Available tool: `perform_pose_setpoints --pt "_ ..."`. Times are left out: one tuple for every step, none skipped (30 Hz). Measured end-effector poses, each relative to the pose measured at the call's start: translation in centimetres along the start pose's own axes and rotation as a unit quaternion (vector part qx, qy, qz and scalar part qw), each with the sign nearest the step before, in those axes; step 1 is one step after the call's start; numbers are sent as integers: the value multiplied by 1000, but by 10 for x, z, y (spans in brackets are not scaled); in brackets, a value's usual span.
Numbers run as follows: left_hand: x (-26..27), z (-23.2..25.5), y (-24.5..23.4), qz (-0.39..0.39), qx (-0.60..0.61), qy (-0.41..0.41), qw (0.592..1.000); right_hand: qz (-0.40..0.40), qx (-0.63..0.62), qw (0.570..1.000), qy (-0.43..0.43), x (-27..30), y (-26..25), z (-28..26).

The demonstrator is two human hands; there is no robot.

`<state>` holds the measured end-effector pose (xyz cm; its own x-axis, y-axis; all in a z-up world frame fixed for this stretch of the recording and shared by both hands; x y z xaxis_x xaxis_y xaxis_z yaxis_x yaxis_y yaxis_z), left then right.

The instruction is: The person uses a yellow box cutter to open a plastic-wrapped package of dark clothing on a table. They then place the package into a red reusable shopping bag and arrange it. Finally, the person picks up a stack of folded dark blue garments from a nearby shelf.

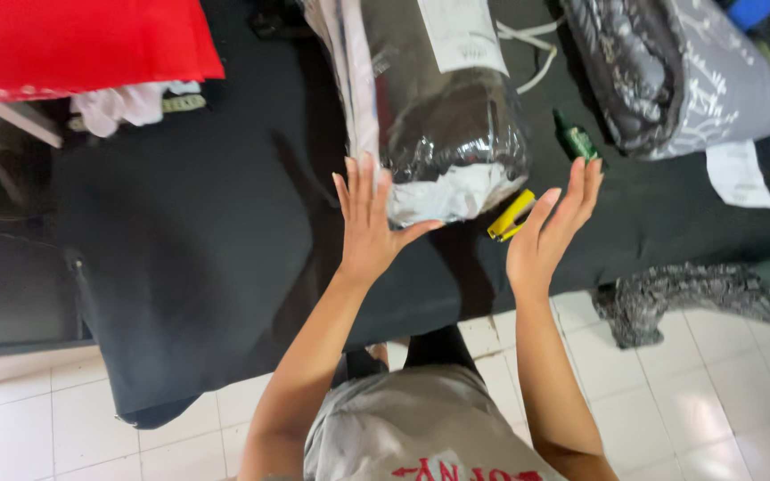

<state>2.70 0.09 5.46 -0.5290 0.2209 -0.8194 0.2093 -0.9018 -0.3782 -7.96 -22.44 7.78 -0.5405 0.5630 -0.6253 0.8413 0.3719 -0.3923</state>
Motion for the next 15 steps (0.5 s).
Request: perform_pose_setpoints --pt "-6 -3 -7 20 43 -25 999 -5 -12 998 -64 -9 3 -21" --pt "-10 -5 -9 7 40 -46 998 -14 -25 992 -126 -16 5 -40" --pt "-15 -5 -8 -5 37 -67 997 -24 -38 981 -187 -20 10 -57" --pt "-19 -6 -6 -17 36 -88 995 -72 -1 982 -175 -25 23 -65" --pt "-21 -5 -5 -31 35 -97 994 -121 35 978 -165 -28 37 -71" --pt "-21 -3 -3 -45 34 -108 993 -171 69 970 -156 -31 49 -73" --pt "-20 -2 -2 -59 33 -119 991 -171 65 971 -154 -32 52 -76" --pt "-18 0 -3 -60 27 -118 991 -175 63 971 -151 -30 50 -76" --pt "-15 3 -5 -61 20 -118 991 -178 61 971 -149 -27 47 -76" --pt "-18 2 -8 -59 11 -115 992 -184 61 971 -140 -28 45 -76" --pt "-23 -1 -10 -64 18 -123 990 -190 62 971 -131 -30 41 -76" --pt "-22 2 -11 -73 29 -138 987 -201 68 970 -118 -28 36 -75" --pt "-22 4 -12 -83 40 -152 984 -179 67 971 -142 -28 33 -79" --pt "-24 6 -14 -79 56 -160 982 -153 62 971 -170 -31 35 -86" --pt "-24 10 -17 -76 72 -167 980 -128 57 970 -199 -34 37 -94"
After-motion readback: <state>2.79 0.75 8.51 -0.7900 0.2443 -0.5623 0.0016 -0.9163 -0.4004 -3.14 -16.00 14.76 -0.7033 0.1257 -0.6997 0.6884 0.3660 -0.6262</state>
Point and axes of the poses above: each hand's wrist, its own x-axis away from the middle knuckle, its own y-axis out of the palm, z = x × y, the point moved 5 cm from there along -x, towards the middle knuckle, and after that the axes turned 1 degree about z, right-handed, at the moved point
